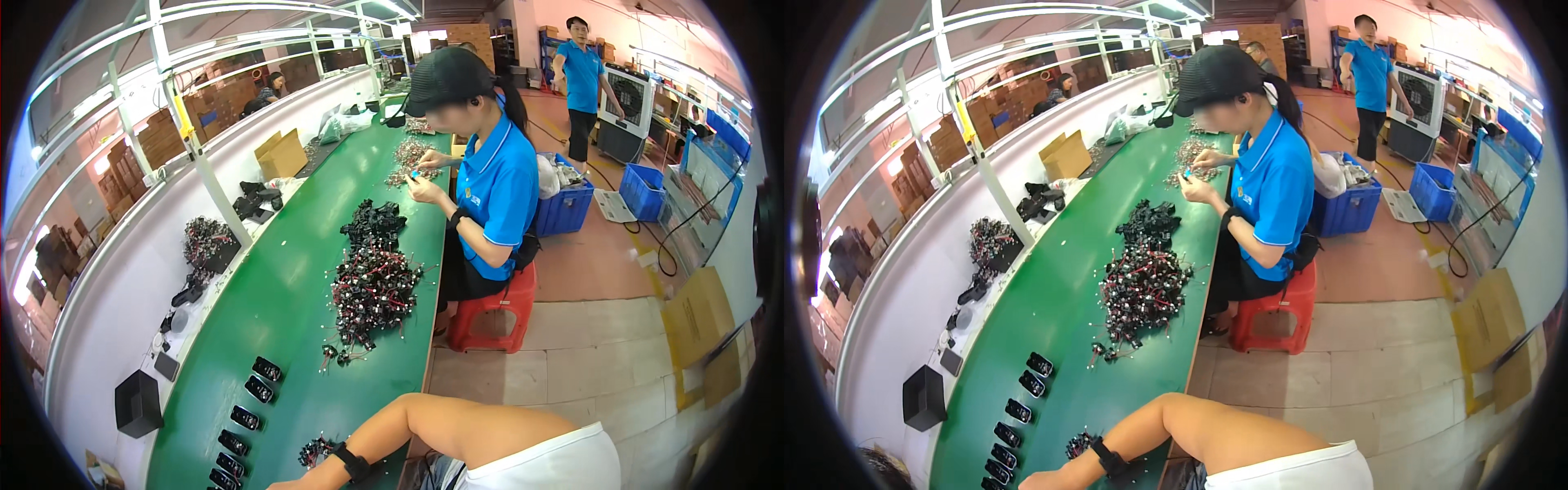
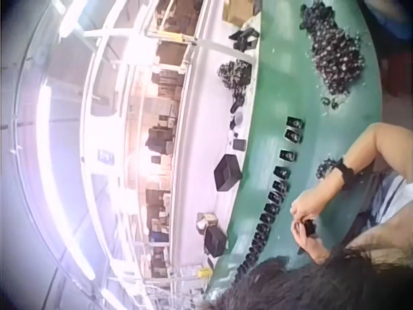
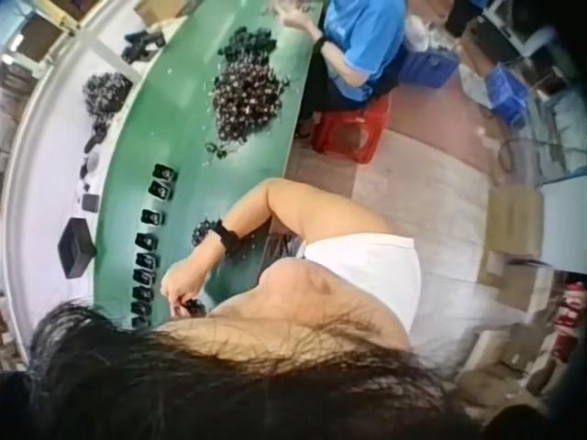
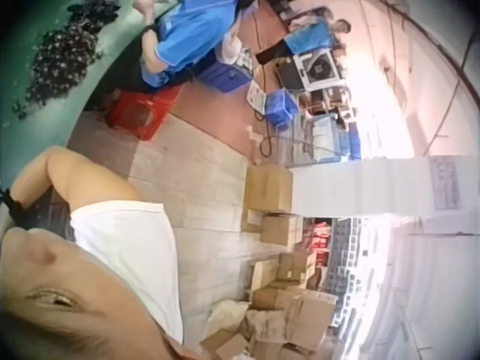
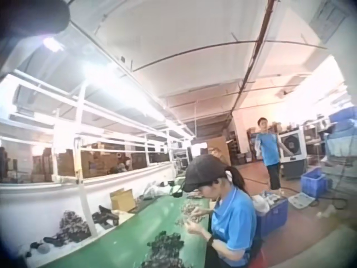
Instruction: Assembling plastic housings for electronic devices on a production line by inserting small components.
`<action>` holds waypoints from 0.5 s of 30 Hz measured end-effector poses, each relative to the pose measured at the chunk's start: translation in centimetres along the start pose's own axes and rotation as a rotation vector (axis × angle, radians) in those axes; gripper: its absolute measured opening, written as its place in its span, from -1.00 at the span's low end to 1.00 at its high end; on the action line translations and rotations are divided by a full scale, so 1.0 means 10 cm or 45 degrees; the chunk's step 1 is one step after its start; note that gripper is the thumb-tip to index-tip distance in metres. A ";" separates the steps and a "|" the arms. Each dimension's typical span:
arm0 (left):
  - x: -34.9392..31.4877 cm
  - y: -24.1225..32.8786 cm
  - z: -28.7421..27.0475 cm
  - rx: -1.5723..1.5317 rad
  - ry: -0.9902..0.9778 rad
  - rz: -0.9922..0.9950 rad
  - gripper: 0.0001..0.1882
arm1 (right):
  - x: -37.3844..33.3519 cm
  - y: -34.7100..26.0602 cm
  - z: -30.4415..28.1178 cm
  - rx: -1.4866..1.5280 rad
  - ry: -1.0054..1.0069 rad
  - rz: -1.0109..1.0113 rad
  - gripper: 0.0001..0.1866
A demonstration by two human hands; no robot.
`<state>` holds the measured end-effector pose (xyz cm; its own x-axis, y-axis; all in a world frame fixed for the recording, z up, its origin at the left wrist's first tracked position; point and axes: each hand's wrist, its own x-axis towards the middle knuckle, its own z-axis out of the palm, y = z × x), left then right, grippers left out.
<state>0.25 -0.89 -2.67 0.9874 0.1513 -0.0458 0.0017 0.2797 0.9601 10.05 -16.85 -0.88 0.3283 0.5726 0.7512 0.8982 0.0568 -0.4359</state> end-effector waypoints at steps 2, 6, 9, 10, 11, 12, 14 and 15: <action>-0.01 -0.04 -0.06 -0.107 -0.062 0.014 -0.66 | 0.01 -0.02 0.02 0.020 0.025 0.020 -0.92; -0.03 -0.04 -0.08 -0.033 -0.072 0.000 -0.66 | 0.01 0.01 0.04 -0.048 -0.084 -0.018 -0.87; 0.00 -0.06 -0.06 0.047 -0.099 0.052 -0.64 | -0.02 0.04 0.03 -0.096 -0.081 -0.029 -0.84; 0.04 -0.08 -0.06 0.074 -0.110 0.072 -0.64 | -0.02 0.06 0.03 -0.086 -0.087 -0.024 -0.82; 0.08 -0.16 -0.18 0.074 -0.124 0.072 -0.64 | -0.02 0.06 0.03 -0.075 -0.091 -0.016 -0.79; 0.15 -0.27 -0.37 0.334 -0.231 0.268 -0.62 | -0.02 0.06 0.03 -0.090 -0.080 -0.007 -0.79; 0.21 -0.33 -0.47 0.590 -0.340 0.465 -0.60 | 0.01 0.02 0.05 -0.005 -0.092 0.061 -0.75; 0.20 -0.33 -0.47 0.455 -0.270 0.326 -0.60 | 0.02 0.00 0.05 -0.011 -0.087 0.066 -0.75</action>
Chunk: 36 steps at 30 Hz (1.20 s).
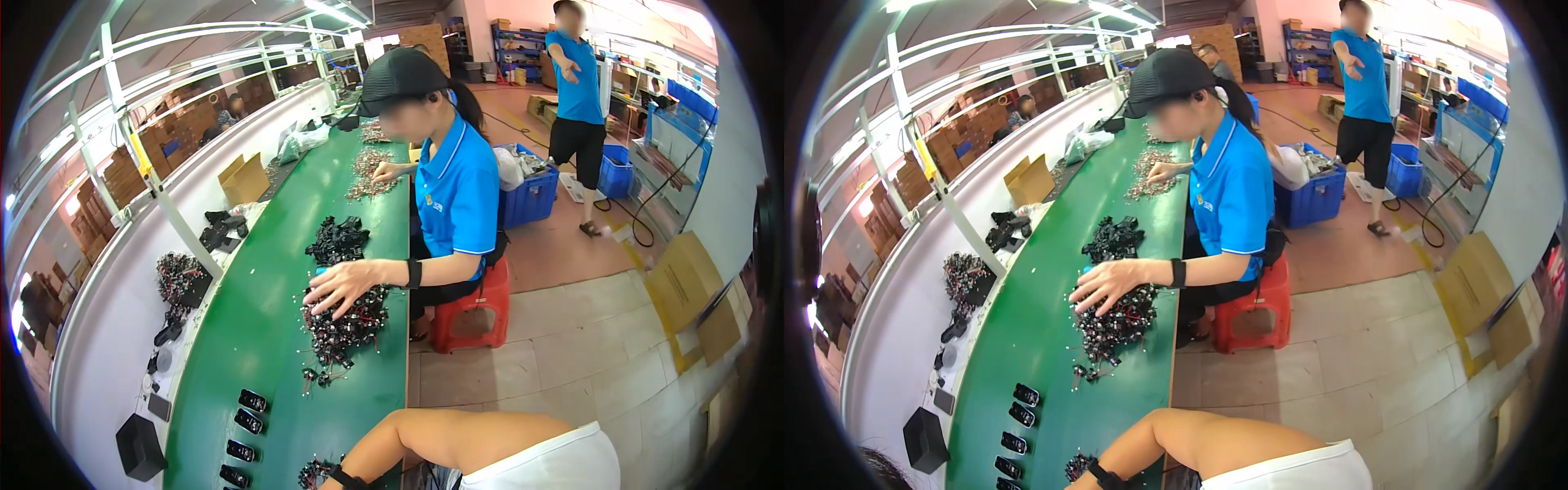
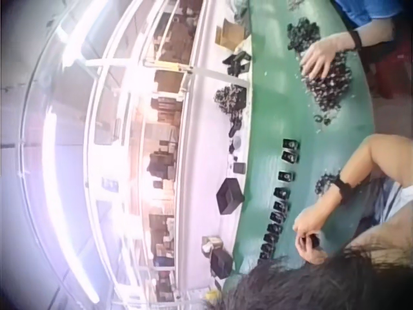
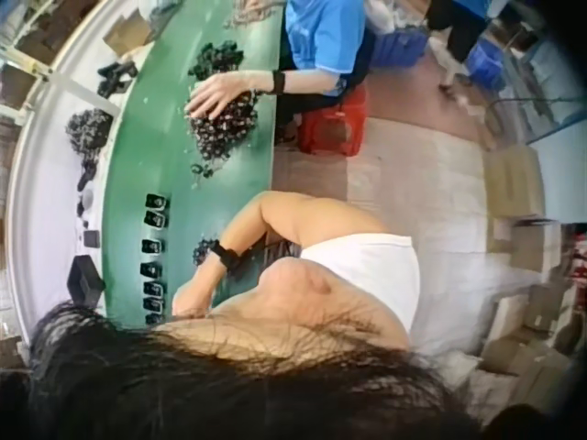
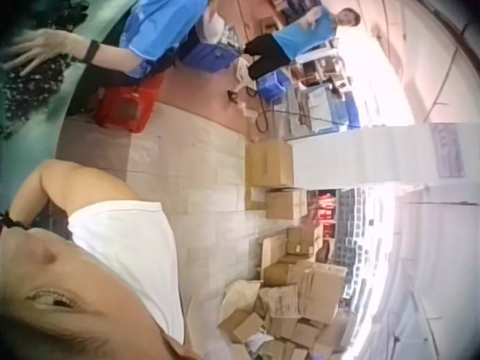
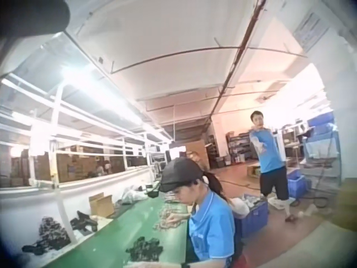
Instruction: Assembling plastic housings for electronic devices on a production line by inserting small components.
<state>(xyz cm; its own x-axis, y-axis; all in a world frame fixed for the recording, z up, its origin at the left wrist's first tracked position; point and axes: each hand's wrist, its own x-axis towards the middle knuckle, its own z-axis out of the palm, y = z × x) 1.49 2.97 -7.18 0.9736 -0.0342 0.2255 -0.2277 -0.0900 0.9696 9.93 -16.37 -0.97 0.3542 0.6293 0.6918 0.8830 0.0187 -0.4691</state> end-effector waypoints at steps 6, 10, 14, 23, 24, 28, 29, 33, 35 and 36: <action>0.00 0.11 0.21 0.170 0.189 -0.014 -0.65 | -0.05 0.06 -0.01 -0.008 0.028 0.099 -0.66; -0.01 0.11 0.19 0.001 0.107 -0.102 -0.67 | -0.02 0.15 0.10 -0.112 0.213 -0.102 -0.64; -0.02 0.11 0.13 -0.176 0.048 -0.188 -0.69 | 0.02 0.06 0.12 0.076 0.329 -0.021 -0.67; -0.03 0.24 0.12 -0.445 0.106 -0.349 -0.69 | 0.06 -0.20 -0.09 -0.167 0.203 -0.066 -0.80; -0.03 0.44 0.26 -0.100 0.127 -0.160 -0.66 | 0.06 -0.18 -0.08 -0.089 0.131 -0.050 -0.81; -0.01 0.12 0.18 -0.180 0.297 -0.257 -0.62 | 0.07 -0.11 -0.14 -0.072 0.129 -0.143 -0.85; -0.01 0.08 0.15 -0.210 0.296 -0.272 -0.60 | 0.07 -0.11 -0.14 -0.049 0.127 -0.149 -0.85; -0.07 0.40 0.22 0.027 0.315 -0.387 -0.53 | 0.06 -0.10 -0.15 -0.035 0.080 -0.087 -0.88; -0.06 0.56 0.29 0.165 0.336 -0.442 -0.50 | 0.09 -0.12 -0.16 -0.043 0.072 -0.030 -0.87; -0.06 0.57 0.31 0.111 0.344 -0.410 -0.47 | 0.11 -0.13 -0.18 -0.053 0.102 -0.066 -0.91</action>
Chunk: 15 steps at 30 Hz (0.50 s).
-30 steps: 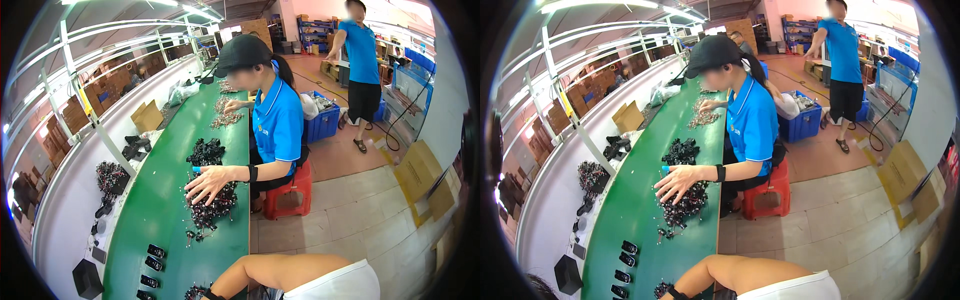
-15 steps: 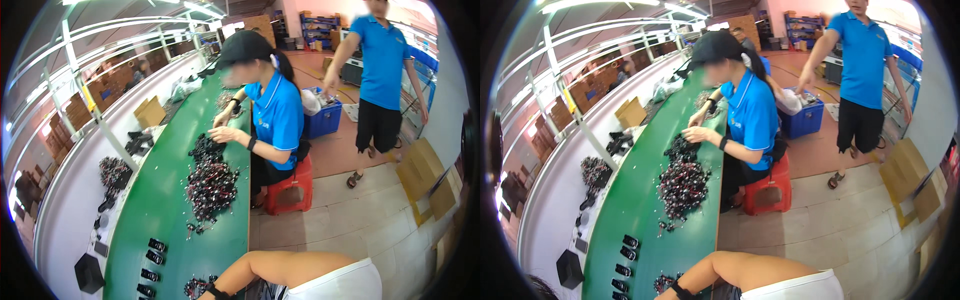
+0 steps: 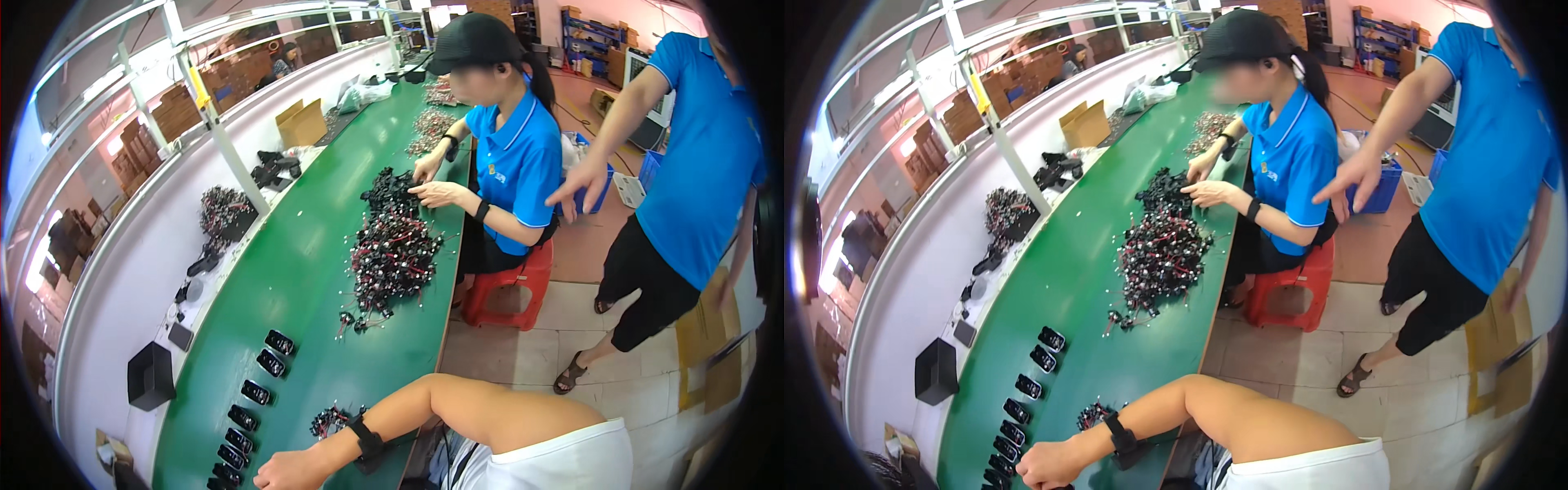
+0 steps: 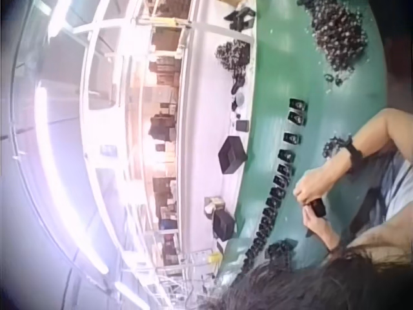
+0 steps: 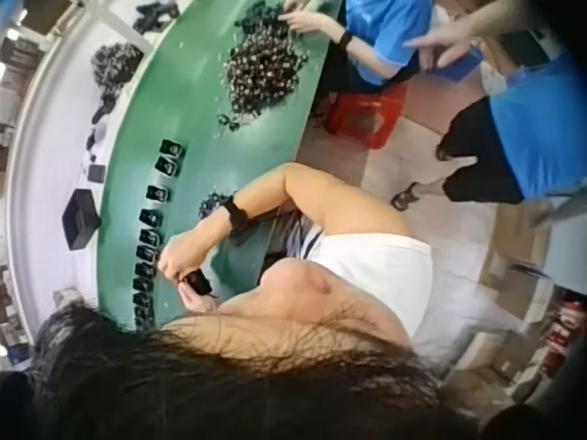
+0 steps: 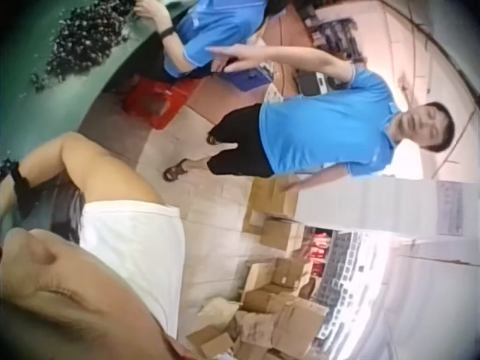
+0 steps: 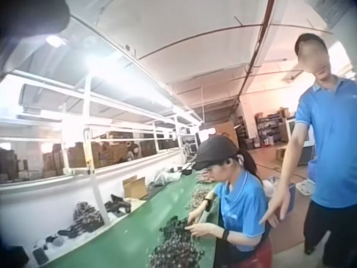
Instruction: Assembling plastic housings for electronic devices on a production line by inserting small components.
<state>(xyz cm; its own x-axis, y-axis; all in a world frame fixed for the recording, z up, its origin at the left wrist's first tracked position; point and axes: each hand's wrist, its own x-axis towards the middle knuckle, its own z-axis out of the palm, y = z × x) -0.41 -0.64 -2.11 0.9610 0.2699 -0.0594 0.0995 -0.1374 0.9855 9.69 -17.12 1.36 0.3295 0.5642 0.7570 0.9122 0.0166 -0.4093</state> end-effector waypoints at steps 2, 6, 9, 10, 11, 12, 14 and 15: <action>-0.01 0.03 0.04 -0.096 0.020 0.017 -0.45 | 0.01 0.04 0.07 -0.015 0.029 0.037 -0.90; 0.02 0.04 0.13 -0.382 0.147 -0.007 -0.50 | -0.01 0.06 0.08 0.007 0.013 0.161 -0.94; -0.04 0.12 0.15 -0.499 0.079 0.059 -0.50 | -0.01 0.03 0.09 0.034 0.021 0.203 -0.94; -0.01 0.04 0.07 -0.546 -0.015 0.052 -0.46 | -0.01 0.02 0.08 0.027 -0.050 0.193 -0.90; -0.02 0.04 0.07 -0.541 -0.001 0.048 -0.46 | -0.02 0.01 0.08 0.020 -0.122 0.184 -0.86; -0.04 0.06 0.09 -0.605 -0.069 0.074 -0.43 | -0.04 0.01 0.10 0.034 -0.126 0.181 -0.86; -0.05 0.12 0.13 -0.667 -0.118 0.105 -0.41 | -0.05 0.02 0.13 0.033 -0.050 0.243 -0.91; -0.07 0.16 0.17 -0.662 -0.169 0.151 -0.38 | -0.07 0.04 0.13 0.047 -0.055 0.236 -0.91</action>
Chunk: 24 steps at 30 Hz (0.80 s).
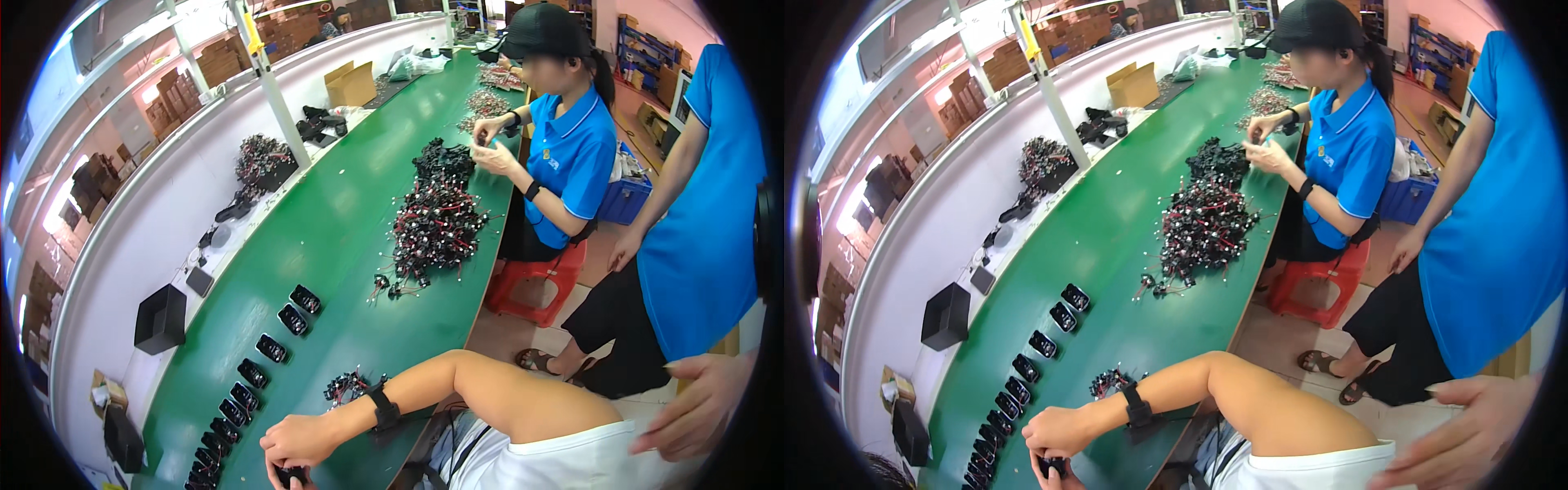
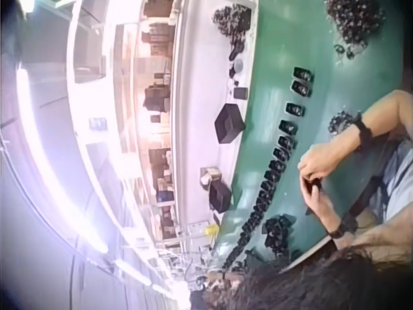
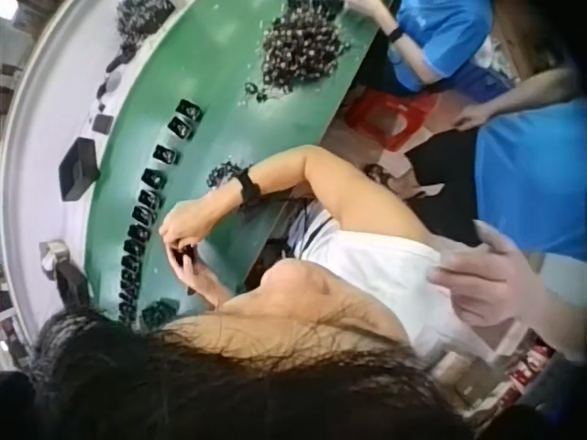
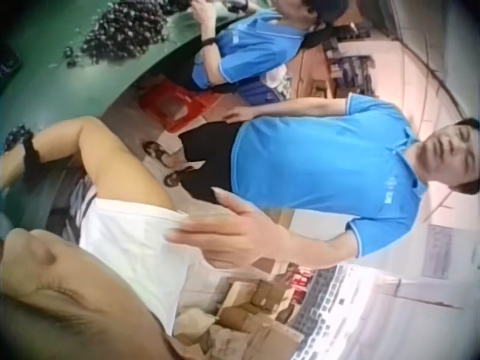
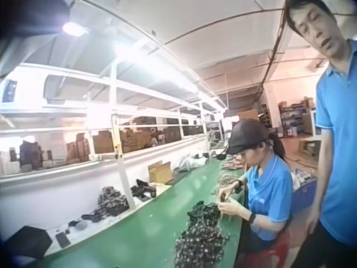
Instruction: Assembling plastic housings for electronic devices on a production line by inserting small components.
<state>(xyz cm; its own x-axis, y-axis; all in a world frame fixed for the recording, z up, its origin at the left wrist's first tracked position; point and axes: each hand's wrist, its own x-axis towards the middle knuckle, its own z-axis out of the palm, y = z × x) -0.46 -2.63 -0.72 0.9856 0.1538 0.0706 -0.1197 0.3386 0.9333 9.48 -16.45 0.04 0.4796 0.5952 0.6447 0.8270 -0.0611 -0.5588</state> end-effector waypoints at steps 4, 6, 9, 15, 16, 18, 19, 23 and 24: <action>0.00 0.02 0.03 0.076 -0.104 0.070 -0.29 | 0.00 0.01 -0.05 0.043 -0.041 0.062 -0.88; 0.00 0.05 0.06 0.092 -0.049 0.088 -0.29 | 0.00 0.01 -0.04 0.067 -0.034 0.084 -0.87; 0.00 -0.01 -0.02 0.102 -0.022 0.091 -0.35 | -0.01 0.01 -0.10 0.097 -0.089 0.091 -0.87; 0.01 -0.06 -0.07 0.030 -0.081 0.101 -0.40 | 0.01 0.00 -0.11 0.101 -0.011 0.075 -0.89; 0.00 -0.07 -0.09 0.145 -0.104 0.136 -0.40 | 0.01 -0.01 -0.11 0.096 -0.012 0.076 -0.89; 0.00 -0.07 -0.07 0.255 -0.124 0.180 -0.40 | 0.01 0.00 -0.13 0.108 -0.010 0.083 -0.90; 0.00 -0.07 -0.06 0.225 -0.090 0.145 -0.39 | 0.01 0.00 -0.14 0.124 -0.004 0.089 -0.90; 0.01 -0.06 -0.08 0.155 -0.063 0.086 -0.38 | 0.01 0.00 -0.17 0.124 0.003 0.084 -0.91; 0.01 -0.05 -0.08 0.156 -0.065 0.084 -0.38 | 0.02 0.00 -0.18 0.121 -0.004 0.084 -0.91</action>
<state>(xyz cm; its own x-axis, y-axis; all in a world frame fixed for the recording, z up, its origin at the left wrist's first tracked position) -0.36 -2.06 -1.49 0.9813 0.1237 0.1477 -0.1716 0.2126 0.9620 10.07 -17.77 1.07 0.5310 0.5950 0.6033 0.7621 -0.0240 -0.6470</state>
